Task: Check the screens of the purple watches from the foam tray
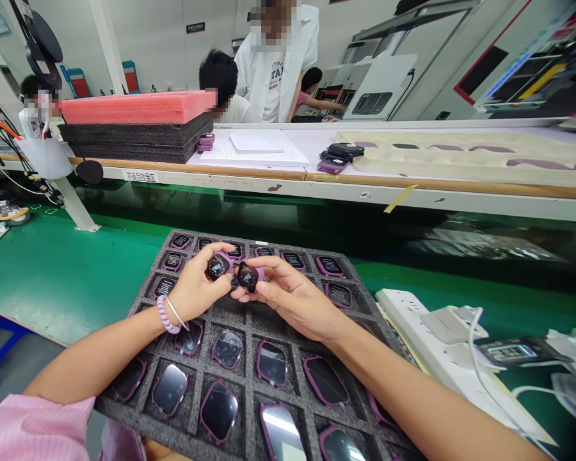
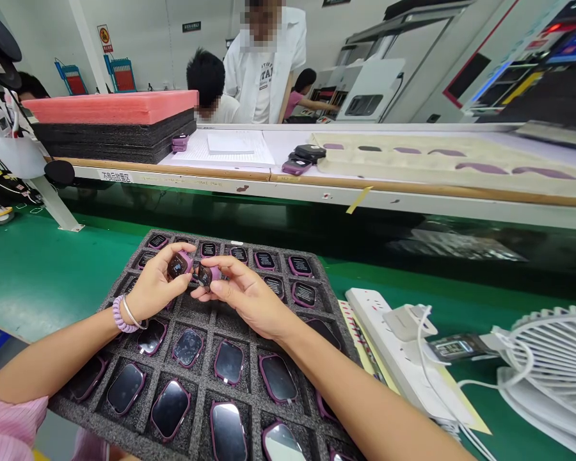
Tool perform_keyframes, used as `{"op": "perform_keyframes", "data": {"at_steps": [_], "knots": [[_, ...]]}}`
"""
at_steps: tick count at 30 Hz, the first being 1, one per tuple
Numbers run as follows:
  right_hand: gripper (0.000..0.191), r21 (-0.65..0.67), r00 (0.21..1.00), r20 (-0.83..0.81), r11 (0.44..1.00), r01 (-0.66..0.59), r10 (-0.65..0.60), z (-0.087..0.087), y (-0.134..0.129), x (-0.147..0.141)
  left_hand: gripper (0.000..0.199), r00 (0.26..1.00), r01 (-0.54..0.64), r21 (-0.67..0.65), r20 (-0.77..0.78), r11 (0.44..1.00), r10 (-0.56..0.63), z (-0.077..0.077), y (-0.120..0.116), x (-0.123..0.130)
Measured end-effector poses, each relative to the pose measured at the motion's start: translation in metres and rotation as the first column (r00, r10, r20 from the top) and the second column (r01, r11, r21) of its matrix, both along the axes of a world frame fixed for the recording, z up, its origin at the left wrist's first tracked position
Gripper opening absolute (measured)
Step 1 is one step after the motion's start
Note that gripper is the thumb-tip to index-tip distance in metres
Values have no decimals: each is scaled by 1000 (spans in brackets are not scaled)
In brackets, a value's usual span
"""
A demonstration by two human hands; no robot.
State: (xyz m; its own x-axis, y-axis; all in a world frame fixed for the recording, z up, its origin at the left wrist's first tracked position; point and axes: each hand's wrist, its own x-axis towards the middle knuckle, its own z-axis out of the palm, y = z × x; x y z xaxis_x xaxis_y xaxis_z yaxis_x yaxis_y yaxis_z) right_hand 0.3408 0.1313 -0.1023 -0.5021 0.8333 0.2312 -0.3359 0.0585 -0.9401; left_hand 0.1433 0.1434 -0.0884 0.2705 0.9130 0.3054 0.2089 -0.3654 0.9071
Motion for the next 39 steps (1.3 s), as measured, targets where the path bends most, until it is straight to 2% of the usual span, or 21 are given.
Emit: {"op": "perform_keyframes", "data": {"at_steps": [8, 14, 20, 22, 25, 28, 32, 39], "knots": [[32, 3, 1000, -11, 1000, -5, 5, 0, 0, 0, 42, 1000, 2, 8, -7, 1000, -2, 1, -1, 0], [39, -17, 1000, 8, 1000, 16, -15, 0, 0, 1, 43, 1000, 1, 2, 3, 1000, -1, 0, -1, 0], [35, -31, 1000, -7, 999, -20, 20, -2, 1, 0, 40, 1000, 9, 10, -9, 1000, -9, -2, 2, -1], [42, -93, 999, -39, 995, -22, 19, -2, 3, -1, 42, 998, 12, -52, 54, 999, -10, -2, 4, 0], [50, -229, 995, -97, 973, -4, -19, -2, 7, -1, 61, 981, 77, -239, 191, 968, -31, -1, 5, 2], [44, -287, 990, -108, 956, 53, -87, -1, 11, 0, 72, 948, 152, -383, 318, 911, -25, 1, 4, 3], [40, -273, 987, -75, 955, 114, -140, 0, 11, 2, 60, 902, 223, -424, 432, 878, -20, 2, 3, 1], [43, -175, 991, -24, 977, 123, -129, 0, 7, 1, 48, 903, 240, -406, 426, 882, -49, 2, 2, 1]]}}
